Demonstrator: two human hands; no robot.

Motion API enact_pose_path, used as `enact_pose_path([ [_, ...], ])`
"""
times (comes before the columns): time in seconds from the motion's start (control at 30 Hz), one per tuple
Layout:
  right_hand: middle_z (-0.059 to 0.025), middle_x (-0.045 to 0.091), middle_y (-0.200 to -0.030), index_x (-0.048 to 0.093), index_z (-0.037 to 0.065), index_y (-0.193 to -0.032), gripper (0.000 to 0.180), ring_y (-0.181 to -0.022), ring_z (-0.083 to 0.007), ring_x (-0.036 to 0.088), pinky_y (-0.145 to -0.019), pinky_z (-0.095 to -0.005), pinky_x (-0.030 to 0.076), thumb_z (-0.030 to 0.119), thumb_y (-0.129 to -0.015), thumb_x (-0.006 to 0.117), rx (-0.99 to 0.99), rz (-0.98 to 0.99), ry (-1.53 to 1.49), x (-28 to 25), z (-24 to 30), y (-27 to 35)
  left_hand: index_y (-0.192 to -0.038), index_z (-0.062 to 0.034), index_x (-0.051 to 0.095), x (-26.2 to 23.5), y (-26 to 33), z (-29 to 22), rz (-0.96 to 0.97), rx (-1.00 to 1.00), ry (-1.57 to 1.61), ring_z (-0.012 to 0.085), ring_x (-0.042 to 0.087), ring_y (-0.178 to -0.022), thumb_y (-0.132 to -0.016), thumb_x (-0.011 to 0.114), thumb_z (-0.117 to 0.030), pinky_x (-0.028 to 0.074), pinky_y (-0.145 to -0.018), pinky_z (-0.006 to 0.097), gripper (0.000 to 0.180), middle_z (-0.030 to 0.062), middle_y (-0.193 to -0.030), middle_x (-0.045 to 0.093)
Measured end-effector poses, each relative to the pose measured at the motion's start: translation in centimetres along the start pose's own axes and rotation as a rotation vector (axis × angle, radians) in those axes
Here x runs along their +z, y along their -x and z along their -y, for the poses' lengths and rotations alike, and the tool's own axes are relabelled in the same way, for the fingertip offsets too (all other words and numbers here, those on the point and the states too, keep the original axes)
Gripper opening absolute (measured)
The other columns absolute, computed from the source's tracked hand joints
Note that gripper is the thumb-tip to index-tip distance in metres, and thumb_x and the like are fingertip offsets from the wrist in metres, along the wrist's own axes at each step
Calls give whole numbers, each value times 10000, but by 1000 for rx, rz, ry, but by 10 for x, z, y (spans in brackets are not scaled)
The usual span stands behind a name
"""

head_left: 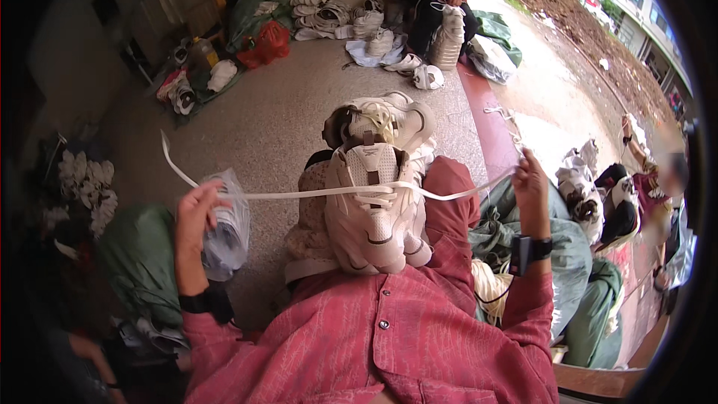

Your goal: Insert laces into the eyelets of a shoe and organize them.

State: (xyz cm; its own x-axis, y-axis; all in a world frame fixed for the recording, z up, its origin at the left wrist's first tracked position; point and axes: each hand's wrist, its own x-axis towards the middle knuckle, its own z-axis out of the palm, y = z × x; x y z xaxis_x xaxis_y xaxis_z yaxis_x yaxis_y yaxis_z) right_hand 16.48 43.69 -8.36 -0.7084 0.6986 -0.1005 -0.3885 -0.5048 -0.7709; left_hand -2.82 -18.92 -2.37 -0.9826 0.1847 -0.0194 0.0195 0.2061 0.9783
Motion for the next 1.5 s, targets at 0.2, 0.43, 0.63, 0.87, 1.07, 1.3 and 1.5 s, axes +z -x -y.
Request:
enact_pose_path([
  [0.2, -54, 656, -840, 627, 38, -988, 266, -577, -83, 622, -447, -208, 455, 274, -1024, 509, 41, 524, 538, 124, -73, 84, -1048, 0, 678, 76, 31, -63, 207, 300, -678, 179, 645, -761, -882, 647, -111, 484, -687, 303, 202, 102, -808, 664],
  [0.43, 36, 562, -699, 602, 53, -941, 269, -516, -35, 536, -440, -174, 372, 298, -1020, 525, 173, 632, 733, 140, -78, 123, -941, -9, 679, 208, 2, -116, 429, 1068, -434, 254, 617, -747, -826, 685, 9, 485, -673, 324, 116, 107, -821, 617],
  [0.63, 65, 520, -680, 628, 49, -916, 243, -528, -14, 442, -463, -188, 326, 251, -1015, 536, 204, 757, 700, 153, -66, 126, -880, -7, 660, 246, -29, -111, 772, 835, -497, 203, 617, -726, -759, 712, -57, 495, -669, 321, 141, 87, -807, 615],
  [0.87, 29, 514, -659, 639, 29, -843, 228, -538, -40, 433, -481, -210, 329, 209, -964, 569, 327, 765, 684, 155, -61, 111, -866, -20, 686, 240, -28, -105, 801, 789, -563, 181, 612, -735, -735, 718, -77, 486, -674, 294, 146, 68, -816, 612],
  [1.07, 40, 483, -625, 659, 15, -834, 189, -510, -23, 409, -438, -193, 264, 161, -935, 594, 193, 916, 682, 153, -64, 97, -866, -57, 707, 240, -29, -98, 807, 752, -493, 247, 660, -793, -747, 703, -140, 517, -736, 338, 145, 73, -852, 634],
  [1.3, 45, 511, -669, 674, 3, -900, 99, -526, -12, 418, -458, -193, 308, 74, -914, 607, 491, 840, 593, 160, -60, 99, -865, -59, 704, 239, -28, -95, 799, 780, -481, 243, 660, -785, -752, 701, -143, 517, -732, 338, 140, 69, -850, 633],
  [1.5, 14, 565, -727, 665, 19, -986, 180, -579, -57, 495, -509, -224, 396, 111, -843, 727, 75, 865, 1061, 168, -45, 90, -857, -51, 696, 238, -26, -97, 809, 781, -468, 253, 660, -787, -763, 687, -132, 517, -729, 336, 124, 74, -854, 630],
])
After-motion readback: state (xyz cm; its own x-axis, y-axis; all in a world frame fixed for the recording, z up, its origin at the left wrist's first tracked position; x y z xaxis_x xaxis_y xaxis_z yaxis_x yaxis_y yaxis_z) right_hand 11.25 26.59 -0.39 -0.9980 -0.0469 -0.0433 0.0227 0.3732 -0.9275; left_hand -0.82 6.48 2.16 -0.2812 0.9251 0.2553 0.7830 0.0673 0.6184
